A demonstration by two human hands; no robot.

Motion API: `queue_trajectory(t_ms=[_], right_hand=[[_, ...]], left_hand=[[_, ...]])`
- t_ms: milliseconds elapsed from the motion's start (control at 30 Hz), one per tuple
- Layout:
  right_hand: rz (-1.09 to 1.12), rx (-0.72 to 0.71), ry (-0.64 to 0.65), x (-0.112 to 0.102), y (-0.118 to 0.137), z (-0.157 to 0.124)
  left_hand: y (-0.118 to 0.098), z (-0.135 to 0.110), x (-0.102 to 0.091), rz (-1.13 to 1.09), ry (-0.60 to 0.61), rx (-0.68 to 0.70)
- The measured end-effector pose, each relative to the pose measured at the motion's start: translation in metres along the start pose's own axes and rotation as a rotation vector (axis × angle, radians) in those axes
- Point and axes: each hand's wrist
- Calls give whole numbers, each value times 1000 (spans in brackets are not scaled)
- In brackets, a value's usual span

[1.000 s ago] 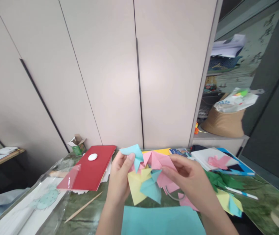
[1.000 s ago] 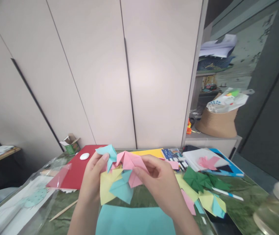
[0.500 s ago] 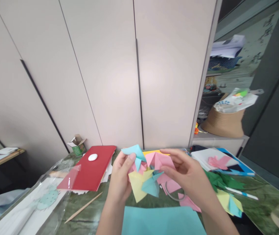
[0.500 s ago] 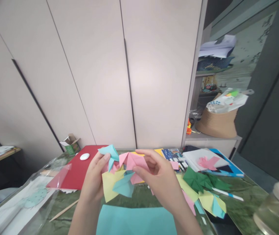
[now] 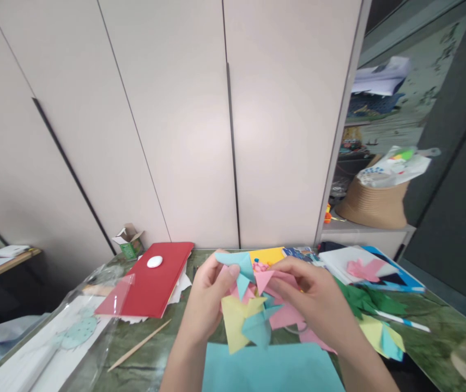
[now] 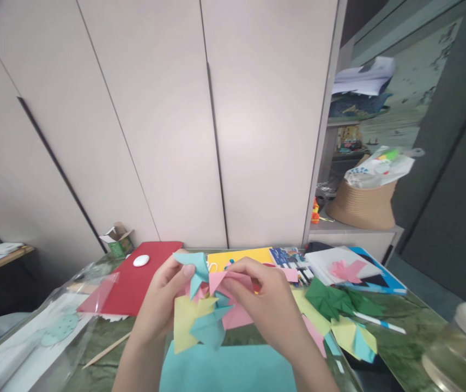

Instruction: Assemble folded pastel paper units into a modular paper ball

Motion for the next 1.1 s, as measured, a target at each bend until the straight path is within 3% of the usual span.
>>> queue_trajectory(t_ms=[233, 367, 533, 733, 933, 1100], right_hand=[[-96, -9, -9, -1, 3, -1], [-103, -13, 78, -9, -5, -1], [-21, 91, 143, -9, -7, 0], [158, 96, 211, -3, -2, 1], [105, 113, 152, -2, 6, 1], [1, 70, 29, -1, 4, 4]], left_hand=[[1, 1, 0, -35, -17, 11], [-2, 2, 4, -75, -83, 23], [-6, 0, 9, -83, -125, 19], [-6, -1, 8, -36, -122, 19], [-4, 0, 2, 12, -54, 12], [-3, 3, 2, 85, 15, 31]])
Point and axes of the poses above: each hand's wrist, its own z-axis towards the middle knuckle, its own x-axis out of the palm, y = z × x, and after that the axes turned 13 degrees about x, right-handed
